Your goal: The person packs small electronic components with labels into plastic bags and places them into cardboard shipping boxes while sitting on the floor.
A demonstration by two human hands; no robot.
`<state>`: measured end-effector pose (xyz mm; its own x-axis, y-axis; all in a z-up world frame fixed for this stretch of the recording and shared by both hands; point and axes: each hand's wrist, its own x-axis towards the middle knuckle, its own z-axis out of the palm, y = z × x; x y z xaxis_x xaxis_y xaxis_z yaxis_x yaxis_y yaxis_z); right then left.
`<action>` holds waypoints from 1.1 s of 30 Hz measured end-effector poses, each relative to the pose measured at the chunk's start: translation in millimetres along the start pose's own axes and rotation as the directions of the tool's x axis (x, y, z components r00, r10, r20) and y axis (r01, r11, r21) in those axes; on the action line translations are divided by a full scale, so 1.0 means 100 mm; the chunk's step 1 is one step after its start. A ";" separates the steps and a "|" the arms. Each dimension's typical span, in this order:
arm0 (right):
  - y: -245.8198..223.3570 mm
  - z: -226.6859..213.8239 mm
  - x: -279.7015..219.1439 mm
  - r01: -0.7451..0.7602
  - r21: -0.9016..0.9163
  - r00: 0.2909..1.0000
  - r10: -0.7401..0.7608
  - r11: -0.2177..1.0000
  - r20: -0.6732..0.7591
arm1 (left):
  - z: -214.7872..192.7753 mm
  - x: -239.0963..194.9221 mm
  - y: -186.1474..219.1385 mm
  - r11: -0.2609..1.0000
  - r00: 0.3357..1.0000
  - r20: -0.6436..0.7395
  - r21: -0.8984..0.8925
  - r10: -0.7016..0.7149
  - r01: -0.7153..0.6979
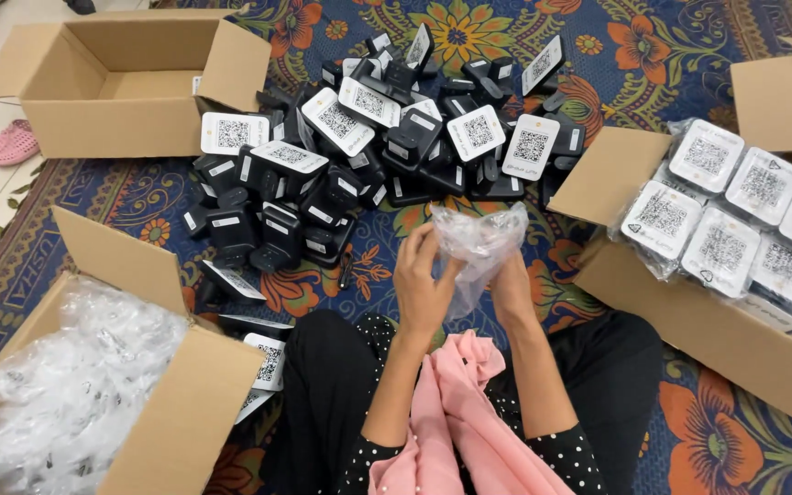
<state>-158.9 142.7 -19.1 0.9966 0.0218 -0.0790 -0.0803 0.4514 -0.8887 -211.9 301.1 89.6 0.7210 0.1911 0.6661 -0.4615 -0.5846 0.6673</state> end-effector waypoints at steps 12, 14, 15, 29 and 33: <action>-0.96 0.67 -0.33 0.214 -0.020 0.976 -0.215 0.977 -0.045 | -0.24 0.28 0.08 0.929 0.942 -0.060 0.158 -0.330 0.335; -1.01 0.61 -0.33 0.237 -0.029 0.970 -0.238 0.971 -0.046 | -0.27 0.28 0.03 0.951 0.969 -0.085 0.189 -0.232 0.244; -1.04 0.58 -0.33 0.262 -0.040 0.964 -0.263 0.964 -0.047 | -0.28 0.29 0.01 0.964 0.986 -0.105 0.219 -0.131 0.151; -1.29 0.54 -0.31 0.475 -0.269 0.874 -0.485 0.838 0.031 | -0.35 0.41 0.00 0.915 0.910 0.226 -0.131 -0.347 0.381; -1.23 0.47 -0.28 0.453 -0.276 0.890 -0.448 0.848 0.086 | -0.09 0.34 -0.30 0.705 0.918 0.292 -0.590 -0.268 0.394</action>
<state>-176.4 128.3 113.9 0.9243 -0.1063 0.3666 0.3792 0.1462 -0.9137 -178.3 332.0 95.4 0.9367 0.1016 0.3350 -0.3463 0.1285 0.9293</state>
